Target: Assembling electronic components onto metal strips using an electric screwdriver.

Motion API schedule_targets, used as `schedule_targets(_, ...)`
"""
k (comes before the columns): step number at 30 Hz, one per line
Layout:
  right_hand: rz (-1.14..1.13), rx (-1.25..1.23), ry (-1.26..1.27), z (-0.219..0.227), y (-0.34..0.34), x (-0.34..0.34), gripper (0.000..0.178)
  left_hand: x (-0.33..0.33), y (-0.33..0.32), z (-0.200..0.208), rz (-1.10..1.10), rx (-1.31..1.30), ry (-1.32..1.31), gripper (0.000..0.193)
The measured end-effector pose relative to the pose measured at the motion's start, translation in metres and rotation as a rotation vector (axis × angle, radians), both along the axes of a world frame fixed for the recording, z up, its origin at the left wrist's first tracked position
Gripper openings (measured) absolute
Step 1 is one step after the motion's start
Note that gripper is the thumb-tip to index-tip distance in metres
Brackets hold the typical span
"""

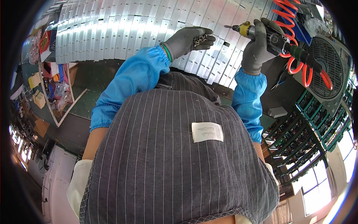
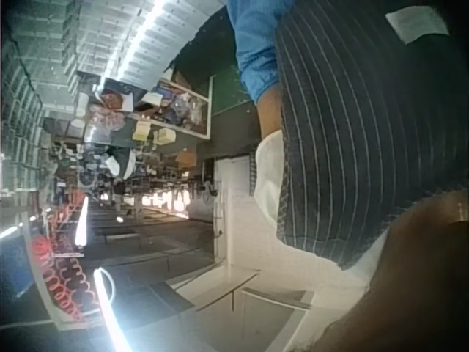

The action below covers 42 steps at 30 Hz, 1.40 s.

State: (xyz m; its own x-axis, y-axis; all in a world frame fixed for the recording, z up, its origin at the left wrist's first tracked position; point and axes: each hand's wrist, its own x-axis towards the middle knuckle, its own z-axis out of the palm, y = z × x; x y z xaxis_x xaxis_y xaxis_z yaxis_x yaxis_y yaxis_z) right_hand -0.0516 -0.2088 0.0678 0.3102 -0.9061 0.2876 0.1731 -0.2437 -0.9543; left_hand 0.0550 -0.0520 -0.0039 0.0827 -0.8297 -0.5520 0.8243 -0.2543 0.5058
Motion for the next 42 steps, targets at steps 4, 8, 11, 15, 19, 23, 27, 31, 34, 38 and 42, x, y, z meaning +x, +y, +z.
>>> schedule_targets(4,0.013,-0.014,0.001,-0.011,-0.005,0.002,0.022,0.002,0.004,0.002,-0.037,0.014,-0.087,0.037)
schedule_targets(8,-0.01,0.006,-0.018,-0.014,0.0,0.006,0.021,0.004,0.004,0.003,-0.055,-0.003,-0.108,0.037)
schedule_targets(11,0.021,-0.02,-0.001,-0.011,0.005,0.011,0.019,0.007,0.004,0.004,-0.019,0.008,-0.089,0.033)
schedule_targets(15,0.135,-0.065,0.01,-0.01,0.012,0.018,0.022,0.01,0.004,-0.001,-0.045,-0.009,-0.069,0.035)
schedule_targets(19,0.153,0.003,0.0,-0.006,0.017,0.021,0.018,0.01,0.004,0.004,-0.068,0.053,-0.156,0.039)
schedule_targets(23,0.14,0.039,-0.042,-0.01,0.013,0.021,0.018,0.009,0.003,0.004,-0.047,0.106,-0.146,0.038)
schedule_targets(27,0.159,-0.057,0.008,-0.003,0.008,0.014,0.018,0.008,0.003,0.003,-0.026,0.073,-0.177,0.036)
schedule_targets(31,0.155,-0.095,0.016,0.031,0.017,0.004,0.02,0.004,-0.001,0.008,0.006,0.128,-0.185,0.032)
schedule_targets(34,0.112,-0.1,0.05,0.033,0.018,-0.008,0.019,0.004,-0.004,0.004,-0.072,0.084,-0.129,0.029)
schedule_targets(38,0.065,-0.011,-0.051,0.032,0.018,-0.019,0.017,0.0,-0.009,0.004,-0.122,-0.008,-0.106,0.03)
schedule_targets(42,-0.001,0.017,-0.041,0.038,0.017,-0.027,0.016,-0.006,-0.014,0.01,-0.195,-0.023,-0.127,0.033)
